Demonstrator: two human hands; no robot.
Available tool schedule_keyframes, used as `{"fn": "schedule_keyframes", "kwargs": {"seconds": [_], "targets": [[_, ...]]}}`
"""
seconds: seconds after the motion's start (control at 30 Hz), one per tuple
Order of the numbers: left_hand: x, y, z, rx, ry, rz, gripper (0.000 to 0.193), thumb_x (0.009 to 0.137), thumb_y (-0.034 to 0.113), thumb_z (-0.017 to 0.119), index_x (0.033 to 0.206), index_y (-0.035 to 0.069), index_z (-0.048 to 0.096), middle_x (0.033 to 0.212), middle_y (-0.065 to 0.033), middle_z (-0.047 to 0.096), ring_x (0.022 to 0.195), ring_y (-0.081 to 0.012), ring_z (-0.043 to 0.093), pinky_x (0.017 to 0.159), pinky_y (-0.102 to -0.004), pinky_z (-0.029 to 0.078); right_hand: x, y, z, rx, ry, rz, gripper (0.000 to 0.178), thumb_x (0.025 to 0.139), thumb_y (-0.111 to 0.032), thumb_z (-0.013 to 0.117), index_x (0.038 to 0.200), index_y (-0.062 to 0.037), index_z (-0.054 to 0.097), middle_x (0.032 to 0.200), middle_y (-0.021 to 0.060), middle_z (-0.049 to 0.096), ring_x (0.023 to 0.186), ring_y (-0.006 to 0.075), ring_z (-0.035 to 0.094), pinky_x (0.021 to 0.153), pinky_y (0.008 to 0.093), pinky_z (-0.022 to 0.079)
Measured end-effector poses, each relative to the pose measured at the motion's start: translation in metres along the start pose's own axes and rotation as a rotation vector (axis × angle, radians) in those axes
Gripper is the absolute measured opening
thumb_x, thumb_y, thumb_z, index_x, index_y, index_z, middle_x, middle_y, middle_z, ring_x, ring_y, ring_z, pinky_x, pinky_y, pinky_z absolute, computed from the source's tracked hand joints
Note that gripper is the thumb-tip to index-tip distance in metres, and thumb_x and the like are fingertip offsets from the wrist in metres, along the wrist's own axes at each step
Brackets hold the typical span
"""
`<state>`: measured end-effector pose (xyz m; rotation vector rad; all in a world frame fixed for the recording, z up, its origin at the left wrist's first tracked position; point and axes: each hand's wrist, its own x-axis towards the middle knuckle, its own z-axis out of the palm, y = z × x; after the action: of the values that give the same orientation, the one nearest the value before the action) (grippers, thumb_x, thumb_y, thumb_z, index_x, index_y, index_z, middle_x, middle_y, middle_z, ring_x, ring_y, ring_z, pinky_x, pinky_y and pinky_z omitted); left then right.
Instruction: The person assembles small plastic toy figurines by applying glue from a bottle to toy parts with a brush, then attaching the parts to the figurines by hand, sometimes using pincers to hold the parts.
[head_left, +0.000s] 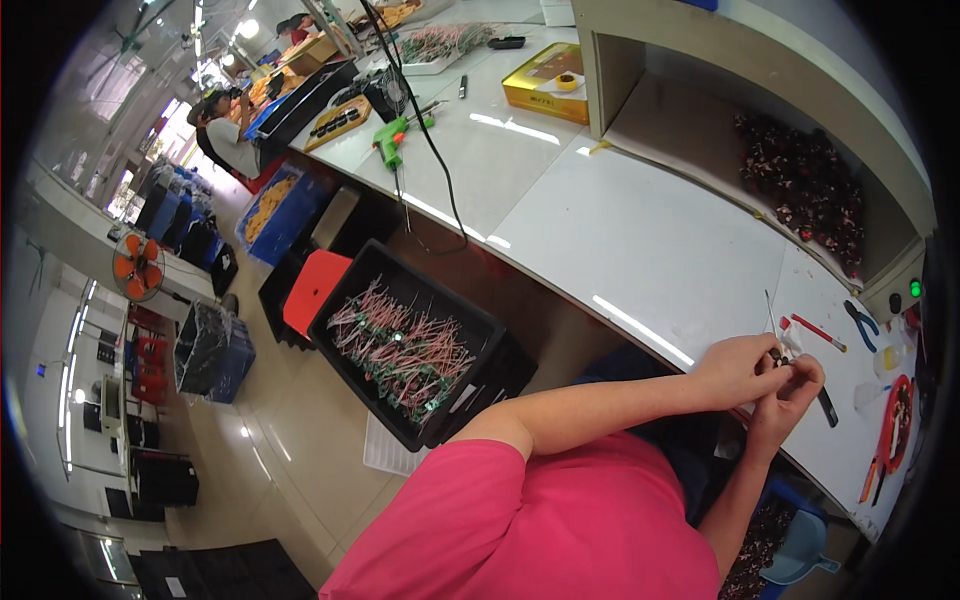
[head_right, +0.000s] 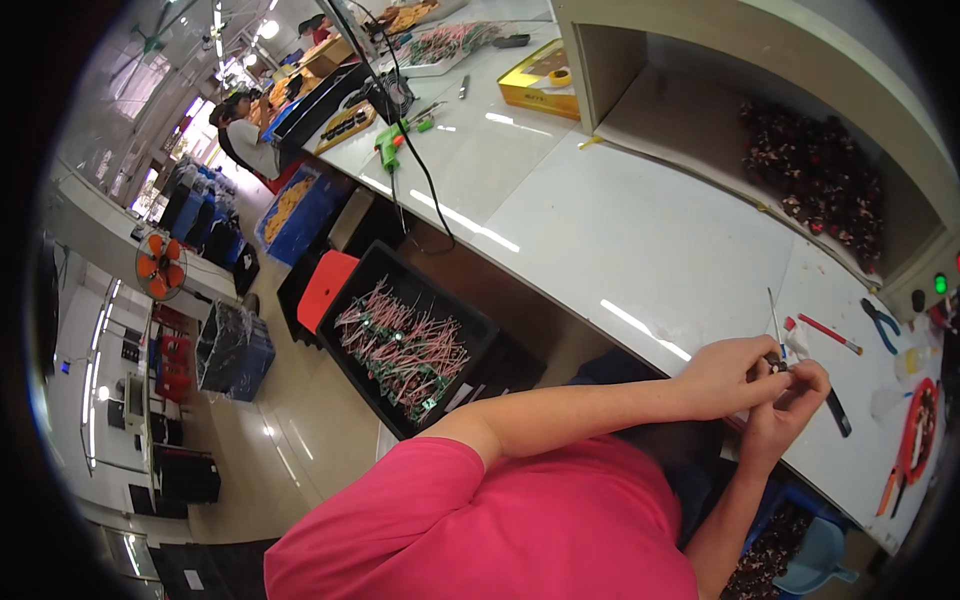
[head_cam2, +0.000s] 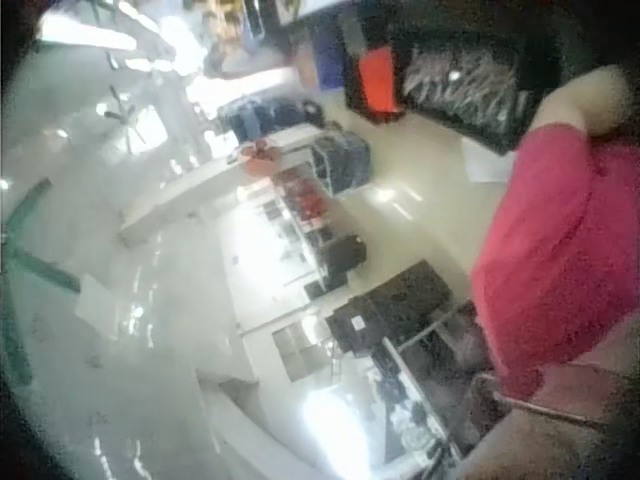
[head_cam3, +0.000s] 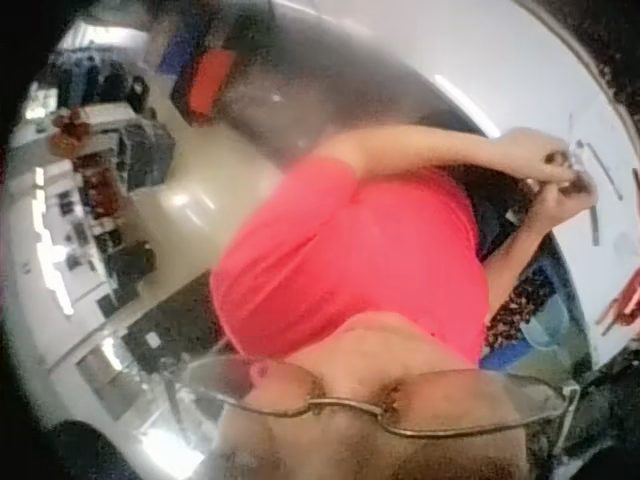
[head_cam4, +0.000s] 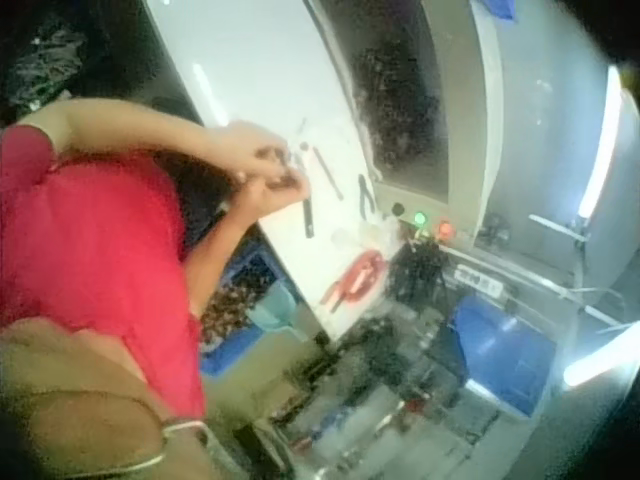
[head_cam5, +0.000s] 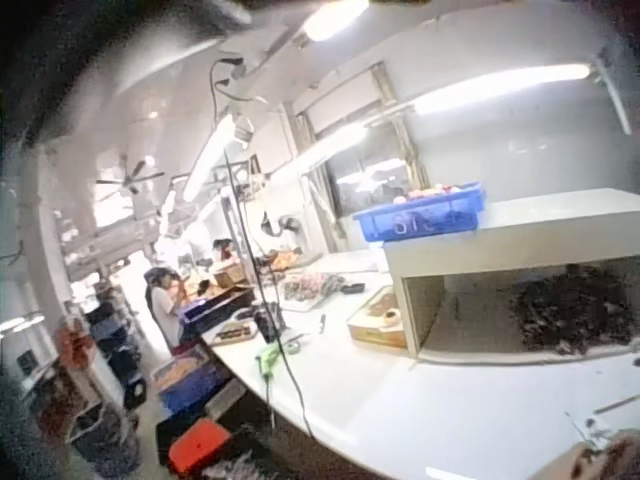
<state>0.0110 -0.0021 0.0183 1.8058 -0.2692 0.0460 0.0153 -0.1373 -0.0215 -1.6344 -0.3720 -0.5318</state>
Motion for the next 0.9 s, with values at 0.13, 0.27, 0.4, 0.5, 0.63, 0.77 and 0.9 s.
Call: {"fn": "schedule_keyframes", "kwargs": {"seconds": [0.13, 0.27, 0.4, 0.5, 0.63, 0.77, 0.9], "targets": [[0.001, -0.001, 0.0, -0.013, -0.027, 0.01, 0.037, 0.082, 0.038, 0.06, 0.087, 0.002, 0.058, 0.07, -0.0128, 0.059, 0.065, -0.0268, 0.059, 0.06, -0.0362, 0.044, -0.001, -0.005, 0.003, 0.001, 0.025, 0.012, 0.04, 0.08, -0.001, 0.067, 0.11, -0.0055, 0.04, 0.107, 0.0043, 0.039, 0.101, 0.0143, 0.041, 0.092, 0.0255, 0.032], [-0.002, -0.001, -0.002, -0.028, -0.026, 0.025, 0.037, 0.081, 0.037, 0.06, 0.089, 0.001, 0.057, 0.07, -0.0132, 0.059, 0.065, -0.0277, 0.059, 0.059, -0.0363, 0.045, -0.004, -0.005, 0.004, -0.006, 0.032, -0.005, 0.042, 0.079, 0.001, 0.067, 0.109, -0.0065, 0.039, 0.106, 0.0045, 0.038, 0.1, 0.0145, 0.041, 0.092, 0.0262, 0.033], [-0.004, 0.003, -0.003, -0.031, -0.031, 0.018, 0.036, 0.081, 0.036, 0.061, 0.091, 0.001, 0.056, 0.072, -0.0139, 0.058, 0.066, -0.0292, 0.059, 0.059, -0.037, 0.045, -0.004, -0.008, -0.001, -0.005, 0.004, -0.025, 0.042, 0.079, 0.002, 0.066, 0.109, -0.0075, 0.039, 0.104, 0.0045, 0.037, 0.096, 0.0142, 0.039, 0.089, 0.0269, 0.034], [-0.001, 0.001, 0.001, -0.046, -0.053, 0.015, 0.037, 0.081, 0.035, 0.061, 0.093, 0.001, 0.055, 0.075, -0.0143, 0.058, 0.067, -0.0295, 0.059, 0.06, -0.038, 0.045, -0.005, -0.011, -0.003, -0.042, 0.0, -0.018, 0.04, 0.08, 0.002, 0.065, 0.108, -0.0083, 0.038, 0.103, 0.0047, 0.036, 0.095, 0.0146, 0.039, 0.087, 0.0277, 0.035], [0.0, 0.01, 0.002, -0.104, -0.119, -0.003, 0.037, 0.081, 0.035, 0.062, 0.094, 0.002, 0.055, 0.078, -0.0155, 0.059, 0.07, -0.0309, 0.06, 0.061, -0.0387, 0.046, -0.008, -0.018, -0.013, -0.157, 0.037, -0.073, 0.042, 0.077, -0.003, 0.069, 0.106, -0.0085, 0.04, 0.101, 0.0042, 0.038, 0.093, 0.0162, 0.04, 0.086, 0.0293, 0.035], [0.001, 0.001, -0.01, 0.046, -0.13, -0.074, 0.035, 0.081, 0.032, 0.065, 0.097, 0.002, 0.055, 0.079, -0.0151, 0.06, 0.07, -0.0275, 0.06, 0.062, -0.035, 0.047, -0.003, -0.009, 0.009, -0.092, 0.015, -0.105, 0.042, 0.069, -0.007, 0.072, 0.098, -0.008, 0.042, 0.092, 0.0057, 0.039, 0.084, 0.0192, 0.041, 0.076, 0.0302, 0.036], [0.004, -0.001, -0.012, -0.069, -0.127, -0.064, 0.03, 0.081, 0.027, 0.065, 0.095, 0.002, 0.056, 0.078, -0.0135, 0.06, 0.07, -0.0276, 0.061, 0.061, -0.0331, 0.047, 0.002, -0.009, 0.012, -0.092, 0.0, -0.126, 0.041, 0.067, 0.0, 0.075, 0.094, -0.0071, 0.046, 0.089, 0.0071, 0.044, 0.08, 0.0187, 0.044, 0.07, 0.0281, 0.038]]}}
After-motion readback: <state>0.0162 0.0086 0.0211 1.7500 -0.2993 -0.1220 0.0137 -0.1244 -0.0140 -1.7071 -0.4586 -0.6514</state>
